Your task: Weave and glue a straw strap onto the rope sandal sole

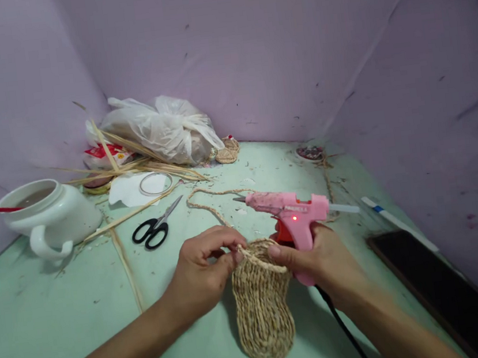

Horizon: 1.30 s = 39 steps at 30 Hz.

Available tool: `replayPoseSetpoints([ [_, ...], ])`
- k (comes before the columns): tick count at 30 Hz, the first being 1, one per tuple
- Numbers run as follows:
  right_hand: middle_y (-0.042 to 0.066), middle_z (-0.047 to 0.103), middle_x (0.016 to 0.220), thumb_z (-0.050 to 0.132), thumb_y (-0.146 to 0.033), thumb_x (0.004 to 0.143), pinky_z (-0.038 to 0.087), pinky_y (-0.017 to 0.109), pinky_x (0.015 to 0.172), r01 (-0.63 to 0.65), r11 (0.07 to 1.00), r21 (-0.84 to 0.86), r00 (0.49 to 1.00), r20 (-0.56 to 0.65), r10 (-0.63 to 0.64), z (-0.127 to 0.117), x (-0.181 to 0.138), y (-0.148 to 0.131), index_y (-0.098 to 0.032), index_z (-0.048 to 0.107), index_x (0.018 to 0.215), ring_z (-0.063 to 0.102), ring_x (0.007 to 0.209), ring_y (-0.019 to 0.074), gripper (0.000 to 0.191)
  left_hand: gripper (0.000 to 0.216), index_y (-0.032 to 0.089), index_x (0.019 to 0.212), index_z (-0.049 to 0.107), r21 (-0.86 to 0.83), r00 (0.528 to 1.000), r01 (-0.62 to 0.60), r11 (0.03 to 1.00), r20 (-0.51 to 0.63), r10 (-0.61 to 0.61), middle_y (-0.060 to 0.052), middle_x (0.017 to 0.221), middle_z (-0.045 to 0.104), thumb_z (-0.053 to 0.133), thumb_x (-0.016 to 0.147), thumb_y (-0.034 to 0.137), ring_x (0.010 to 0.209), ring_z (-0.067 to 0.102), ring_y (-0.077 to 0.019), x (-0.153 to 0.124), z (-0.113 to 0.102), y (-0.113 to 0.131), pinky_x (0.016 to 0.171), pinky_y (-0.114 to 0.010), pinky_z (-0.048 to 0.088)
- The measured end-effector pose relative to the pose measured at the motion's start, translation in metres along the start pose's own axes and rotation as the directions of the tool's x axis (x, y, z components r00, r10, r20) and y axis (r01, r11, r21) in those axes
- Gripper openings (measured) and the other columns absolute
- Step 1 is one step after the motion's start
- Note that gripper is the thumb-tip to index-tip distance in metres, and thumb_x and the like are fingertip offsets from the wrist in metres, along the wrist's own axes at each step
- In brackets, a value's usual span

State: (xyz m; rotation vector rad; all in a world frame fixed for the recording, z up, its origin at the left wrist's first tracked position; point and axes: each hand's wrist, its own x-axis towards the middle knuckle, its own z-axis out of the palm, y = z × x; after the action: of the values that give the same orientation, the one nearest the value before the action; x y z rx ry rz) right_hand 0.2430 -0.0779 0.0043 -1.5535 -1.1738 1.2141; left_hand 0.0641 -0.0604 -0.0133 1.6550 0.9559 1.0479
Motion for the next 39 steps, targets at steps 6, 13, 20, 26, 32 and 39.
replayPoseSetpoints([
  [6, -0.005, 0.047, 0.048, 0.066, -0.031, 0.060, 0.036, 0.023, 0.041, 0.010, 0.995, -0.097, 0.992, -0.125, -0.022, 0.009, -0.011, 0.004, -0.017, 0.052, 0.060, 0.041, 0.043, 0.0096, 0.020, 0.020, 0.015, 0.083, 0.064, 0.364, 0.934, -0.331, 0.871, -0.007, 0.357, -0.007, 0.081, 0.060, 0.050, 0.075, 0.003, 0.072, 0.059, -0.0133, -0.012, 0.005, 0.000, 0.063, -0.021, 0.047],
  [13, -0.001, 0.055, 0.055, 0.064, -0.032, 0.062, 0.041, 0.026, 0.047, 0.016, 0.990, -0.142, 0.968, -0.244, -0.051, 0.011, -0.012, 0.012, -0.016, 0.055, 0.065, 0.049, 0.050, 0.0140, 0.019, 0.023, 0.017, 0.089, 0.057, 0.694, 0.781, -0.522, 0.495, 0.156, 0.605, -0.007, 0.080, 0.070, 0.056, 0.071, 0.002, 0.075, 0.065, -0.0166, -0.026, 0.009, -0.008, 0.071, -0.022, 0.049],
  [20, -0.005, 0.047, 0.049, 0.061, -0.027, 0.062, 0.035, 0.022, 0.042, -0.016, 0.998, -0.064, 0.989, -0.150, 0.007, 0.011, -0.005, 0.021, -0.018, 0.050, 0.060, 0.041, 0.044, 0.0100, 0.015, 0.018, 0.013, 0.090, 0.059, 0.667, 0.711, -0.555, 0.498, 0.070, 0.699, -0.007, 0.079, 0.066, 0.053, 0.076, 0.003, 0.072, 0.063, -0.0142, -0.021, 0.004, -0.011, 0.060, -0.021, 0.048],
  [26, -0.001, 0.055, 0.054, 0.062, -0.030, 0.065, 0.040, 0.025, 0.047, -0.044, 0.980, -0.197, 0.994, -0.102, 0.024, 0.008, 0.004, 0.034, -0.016, 0.057, 0.064, 0.050, 0.050, 0.0139, 0.015, 0.019, 0.013, 0.090, 0.059, 0.614, 0.733, -0.606, 0.506, 0.183, 0.655, -0.006, 0.075, 0.066, 0.049, 0.076, 0.005, 0.069, 0.062, -0.0134, -0.021, 0.005, -0.025, 0.060, -0.021, 0.049],
  [32, 0.004, 0.065, 0.063, 0.061, -0.039, 0.068, 0.043, 0.026, 0.050, -0.012, 0.975, -0.222, 0.971, -0.235, -0.042, -0.009, 0.006, 0.026, -0.013, 0.067, 0.082, 0.058, 0.057, 0.0182, 0.030, 0.019, 0.014, 0.086, 0.059, 0.686, 0.762, -0.573, 0.449, 0.245, 0.599, -0.005, 0.074, 0.067, 0.046, 0.075, 0.008, 0.063, 0.061, -0.0132, -0.026, 0.008, -0.031, 0.059, -0.024, 0.048],
  [39, 0.001, 0.054, 0.052, 0.054, -0.053, 0.072, 0.033, 0.021, 0.038, -0.127, 0.986, -0.112, 0.992, 0.012, 0.129, -0.040, -0.010, 0.034, -0.015, 0.067, 0.072, 0.044, 0.042, 0.0115, 0.040, 0.029, 0.012, 0.097, 0.060, 0.681, 0.748, -0.628, 0.376, 0.395, 0.534, -0.004, 0.087, 0.067, 0.039, 0.078, 0.004, 0.075, 0.059, -0.0141, -0.026, 0.003, -0.026, 0.069, -0.028, 0.044],
])
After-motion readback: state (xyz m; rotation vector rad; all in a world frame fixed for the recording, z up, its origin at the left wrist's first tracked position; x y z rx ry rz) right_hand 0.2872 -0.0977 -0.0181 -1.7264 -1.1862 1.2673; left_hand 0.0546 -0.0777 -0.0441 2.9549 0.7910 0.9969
